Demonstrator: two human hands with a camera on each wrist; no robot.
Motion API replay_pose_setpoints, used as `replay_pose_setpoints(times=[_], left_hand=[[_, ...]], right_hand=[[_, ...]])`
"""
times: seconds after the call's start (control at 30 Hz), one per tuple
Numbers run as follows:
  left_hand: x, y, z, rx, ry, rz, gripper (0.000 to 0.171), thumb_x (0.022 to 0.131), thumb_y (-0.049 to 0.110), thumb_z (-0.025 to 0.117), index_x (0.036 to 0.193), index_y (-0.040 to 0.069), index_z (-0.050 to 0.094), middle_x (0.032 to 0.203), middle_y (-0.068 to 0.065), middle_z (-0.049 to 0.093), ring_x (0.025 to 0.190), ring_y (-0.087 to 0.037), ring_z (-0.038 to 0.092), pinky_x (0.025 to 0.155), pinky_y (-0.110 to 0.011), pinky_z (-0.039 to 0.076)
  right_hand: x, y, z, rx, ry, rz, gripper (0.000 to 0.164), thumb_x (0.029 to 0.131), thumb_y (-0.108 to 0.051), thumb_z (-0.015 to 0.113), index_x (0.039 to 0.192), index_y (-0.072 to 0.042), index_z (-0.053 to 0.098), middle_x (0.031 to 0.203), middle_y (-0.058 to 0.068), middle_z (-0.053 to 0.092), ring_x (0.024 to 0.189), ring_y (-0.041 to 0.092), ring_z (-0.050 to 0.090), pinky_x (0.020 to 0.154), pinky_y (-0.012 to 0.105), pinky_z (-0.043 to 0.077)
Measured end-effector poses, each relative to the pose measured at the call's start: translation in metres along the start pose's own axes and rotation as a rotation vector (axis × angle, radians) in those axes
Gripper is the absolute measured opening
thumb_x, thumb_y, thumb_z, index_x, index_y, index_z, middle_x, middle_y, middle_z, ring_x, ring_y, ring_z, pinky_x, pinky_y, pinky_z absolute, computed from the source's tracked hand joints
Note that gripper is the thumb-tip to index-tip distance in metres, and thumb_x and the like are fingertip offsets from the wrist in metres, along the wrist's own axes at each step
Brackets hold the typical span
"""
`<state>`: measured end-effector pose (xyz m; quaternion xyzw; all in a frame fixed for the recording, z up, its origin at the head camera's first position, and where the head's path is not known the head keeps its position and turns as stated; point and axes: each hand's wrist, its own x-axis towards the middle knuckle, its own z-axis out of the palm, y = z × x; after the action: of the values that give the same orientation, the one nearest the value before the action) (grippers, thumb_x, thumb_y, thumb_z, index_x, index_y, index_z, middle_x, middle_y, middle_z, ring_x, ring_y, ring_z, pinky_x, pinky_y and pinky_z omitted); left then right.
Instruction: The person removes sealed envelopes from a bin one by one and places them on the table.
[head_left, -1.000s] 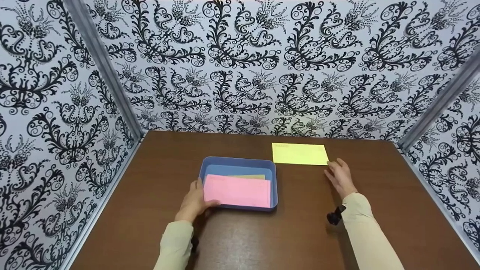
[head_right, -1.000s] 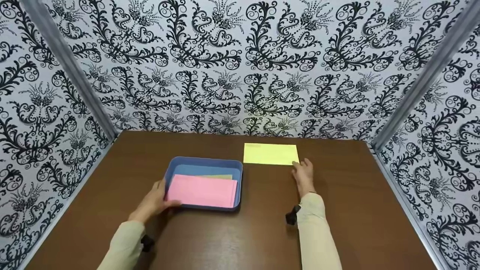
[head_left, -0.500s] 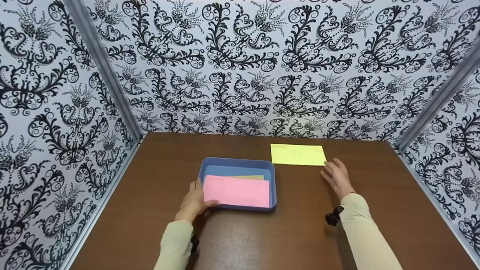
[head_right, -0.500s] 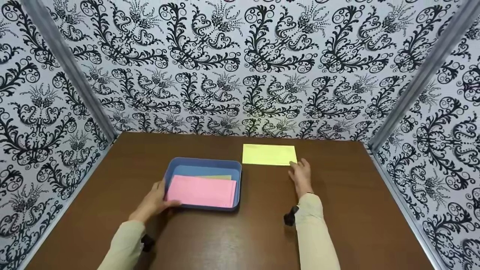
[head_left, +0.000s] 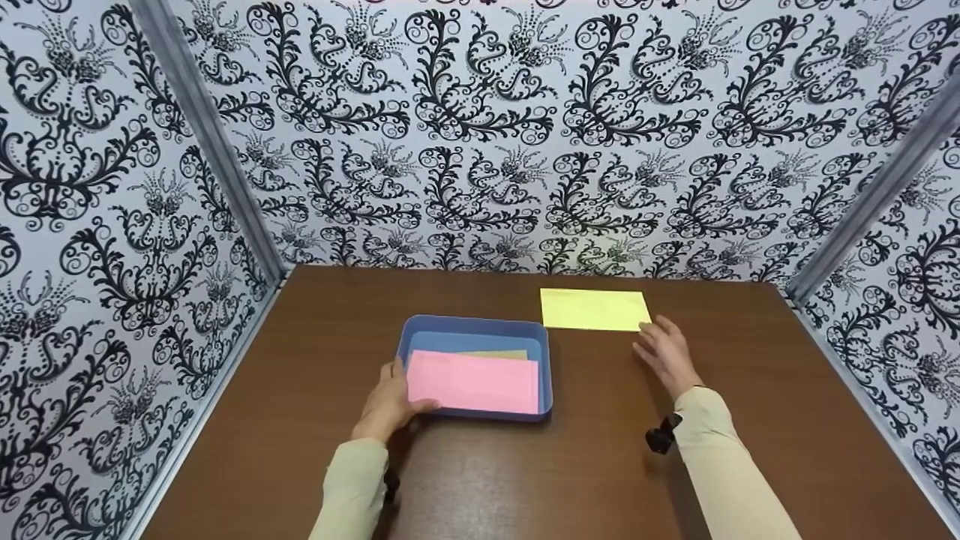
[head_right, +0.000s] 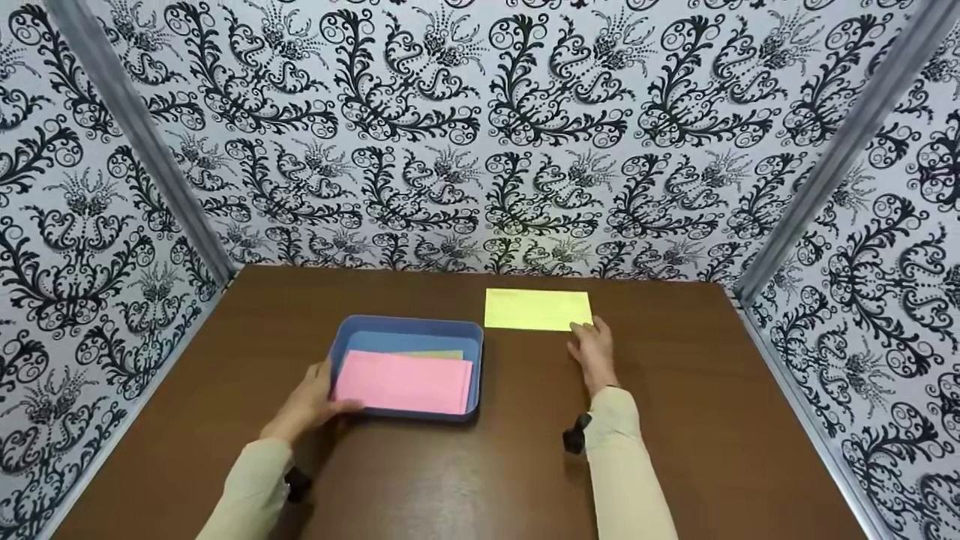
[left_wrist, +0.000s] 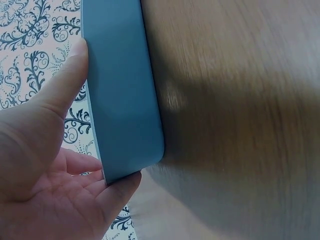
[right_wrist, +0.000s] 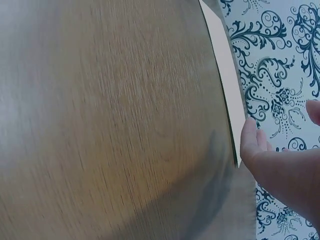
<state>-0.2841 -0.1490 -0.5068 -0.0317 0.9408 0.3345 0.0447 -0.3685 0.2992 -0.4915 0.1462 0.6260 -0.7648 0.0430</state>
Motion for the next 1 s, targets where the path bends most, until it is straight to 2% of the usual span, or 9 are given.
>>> replay_pose_setpoints(times=[0.4, 0.53, 0.77, 0.83, 0.9, 1.0], left_hand=[[0.003, 0.003, 0.0, 0.027, -0.014, -0.008, 0.117, 0.077, 0.041, 0.085, 0.154, -0.012, 0.015, 0.154, -0.034, 0.028, 0.131, -0.051, 0.047, 0.11, -0.058, 0.04], [0.005, 0.004, 0.0, 0.057, -0.022, -0.018, 0.117, 0.077, 0.042, 0.085, 0.153, -0.013, 0.015, 0.155, -0.034, 0.027, 0.132, -0.052, 0.046, 0.11, -0.057, 0.04], [0.003, 0.004, -0.001, 0.048, -0.02, -0.022, 0.117, 0.077, 0.041, 0.085, 0.153, -0.013, 0.015, 0.154, -0.035, 0.027, 0.132, -0.052, 0.046, 0.11, -0.058, 0.04], [0.002, 0.003, -0.001, 0.049, -0.019, -0.027, 0.117, 0.077, 0.041, 0.085, 0.154, -0.013, 0.015, 0.154, -0.035, 0.028, 0.131, -0.052, 0.046, 0.11, -0.058, 0.04], [0.001, 0.003, -0.001, 0.049, -0.016, -0.031, 0.118, 0.077, 0.042, 0.085, 0.154, -0.013, 0.015, 0.153, -0.035, 0.028, 0.13, -0.052, 0.047, 0.109, -0.058, 0.041], [0.002, 0.003, -0.001, 0.05, -0.017, -0.032, 0.118, 0.076, 0.043, 0.085, 0.154, -0.013, 0.015, 0.153, -0.034, 0.029, 0.13, -0.051, 0.048, 0.109, -0.058, 0.041]], right_hand=[[-0.005, 0.004, 0.004, -0.035, -0.026, 0.016, 0.075, 0.105, -0.018, 0.044, 0.161, -0.01, -0.006, 0.168, 0.015, 0.006, 0.153, 0.027, 0.022, 0.122, 0.037, 0.03], [-0.007, 0.004, 0.006, -0.051, -0.028, 0.013, 0.075, 0.105, -0.017, 0.044, 0.161, -0.009, -0.005, 0.168, 0.016, 0.009, 0.153, 0.028, 0.024, 0.121, 0.038, 0.031], [-0.009, 0.003, 0.013, -0.049, -0.034, 0.01, 0.072, 0.105, -0.017, 0.046, 0.161, -0.006, 0.0, 0.167, 0.017, 0.013, 0.15, 0.03, 0.027, 0.12, 0.036, 0.032], [-0.011, 0.002, 0.017, -0.054, -0.037, 0.007, 0.072, 0.105, -0.016, 0.046, 0.16, -0.005, 0.002, 0.166, 0.018, 0.015, 0.142, 0.025, 0.039, 0.12, 0.036, 0.034], [-0.012, 0.001, 0.021, -0.057, -0.042, 0.001, 0.071, 0.105, -0.016, 0.047, 0.16, -0.003, 0.004, 0.164, 0.02, 0.017, 0.126, 0.016, 0.053, 0.119, 0.036, 0.036], [-0.012, 0.0, 0.027, -0.062, -0.058, -0.013, 0.07, 0.104, -0.015, 0.048, 0.16, -0.002, 0.007, 0.163, 0.02, 0.019, 0.099, 0.001, 0.059, 0.118, 0.036, 0.037]])
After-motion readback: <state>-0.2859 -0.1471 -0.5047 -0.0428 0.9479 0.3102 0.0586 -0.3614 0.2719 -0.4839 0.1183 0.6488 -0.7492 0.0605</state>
